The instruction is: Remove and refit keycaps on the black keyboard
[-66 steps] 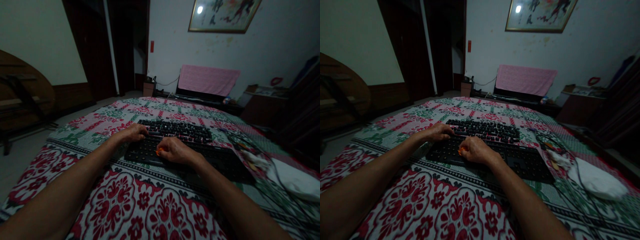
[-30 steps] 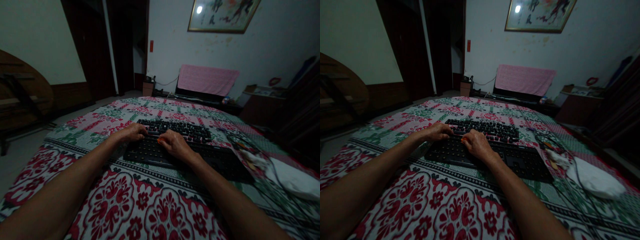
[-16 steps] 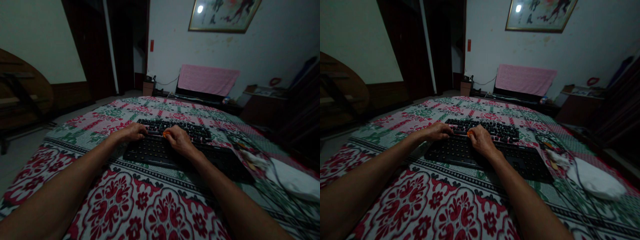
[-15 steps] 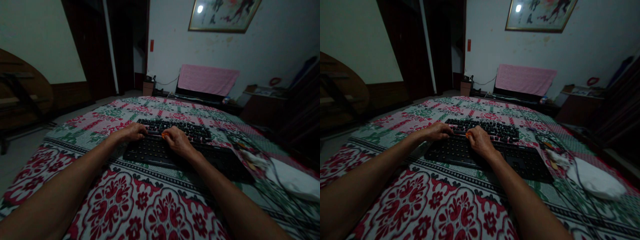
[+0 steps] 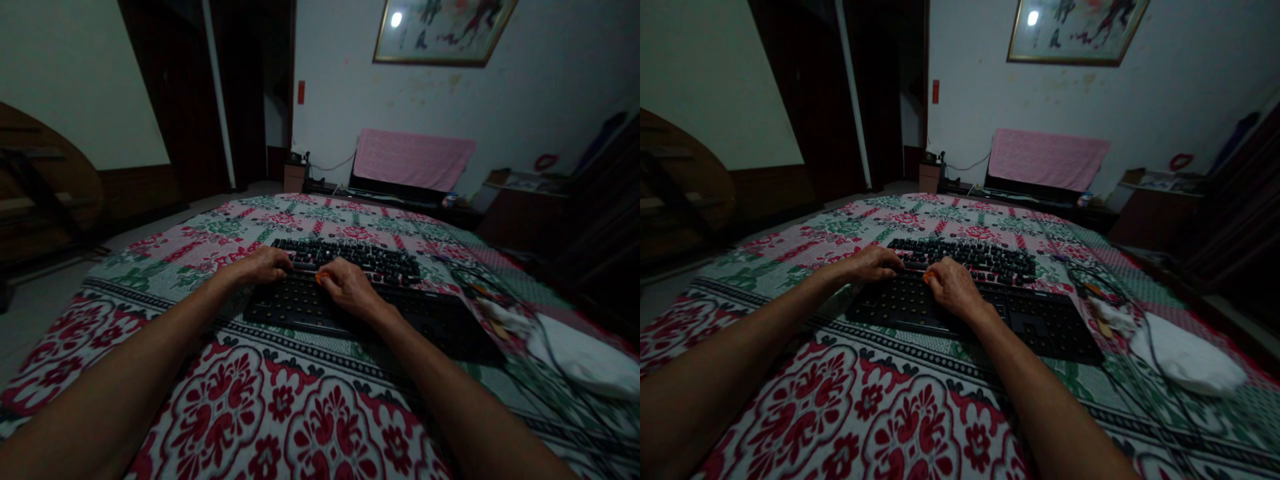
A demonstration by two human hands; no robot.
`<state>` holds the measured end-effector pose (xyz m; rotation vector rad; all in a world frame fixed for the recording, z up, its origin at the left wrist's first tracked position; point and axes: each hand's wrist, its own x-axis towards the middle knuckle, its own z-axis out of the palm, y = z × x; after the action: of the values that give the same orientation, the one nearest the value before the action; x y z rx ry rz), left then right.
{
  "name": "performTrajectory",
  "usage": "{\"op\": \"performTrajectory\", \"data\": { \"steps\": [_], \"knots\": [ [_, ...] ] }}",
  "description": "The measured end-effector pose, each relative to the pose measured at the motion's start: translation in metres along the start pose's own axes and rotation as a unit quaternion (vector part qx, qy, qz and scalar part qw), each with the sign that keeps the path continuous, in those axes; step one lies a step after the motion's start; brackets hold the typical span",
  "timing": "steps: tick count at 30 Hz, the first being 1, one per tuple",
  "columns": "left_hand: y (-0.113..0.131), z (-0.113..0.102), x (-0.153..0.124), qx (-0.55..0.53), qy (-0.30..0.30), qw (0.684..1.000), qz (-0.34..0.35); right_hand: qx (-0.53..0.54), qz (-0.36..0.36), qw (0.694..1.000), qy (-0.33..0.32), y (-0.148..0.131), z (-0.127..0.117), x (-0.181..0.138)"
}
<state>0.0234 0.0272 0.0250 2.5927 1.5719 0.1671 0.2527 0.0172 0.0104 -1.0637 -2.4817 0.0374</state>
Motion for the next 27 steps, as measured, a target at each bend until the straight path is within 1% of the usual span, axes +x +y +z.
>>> {"op": "performTrajectory", "data": {
  "steps": [2,3,8,12,16,22,27],
  "knots": [
    [0.0,0.0,0.0,-0.001,0.001,1.0,-0.001,0.005,0.021,1.0,0.022,0.005,-0.002,0.0],
    [0.0,0.0,0.0,-0.003,0.001,1.0,-0.001,0.003,0.026,0.999,0.022,0.007,-0.003,0.0],
    [0.001,0.001,-0.001,-0.015,0.0,1.0,-0.008,-0.019,0.01,1.0,-0.019,0.003,0.0,-0.002],
    [0.002,0.0,-0.001,-0.003,-0.001,1.0,-0.005,-0.052,0.002,0.998,-0.026,-0.002,0.003,-0.003],
    [0.002,0.0,-0.001,-0.008,-0.004,1.0,-0.006,-0.04,-0.002,0.998,-0.046,0.0,0.0,-0.003],
    [0.0,0.001,-0.001,0.0,0.004,1.0,-0.002,-0.011,0.017,1.0,-0.021,0.008,-0.004,-0.003],
    [0.0,0.0,-0.001,0.007,-0.001,1.0,-0.003,-0.032,0.013,0.999,-0.038,0.006,-0.001,-0.004]
  ]
}}
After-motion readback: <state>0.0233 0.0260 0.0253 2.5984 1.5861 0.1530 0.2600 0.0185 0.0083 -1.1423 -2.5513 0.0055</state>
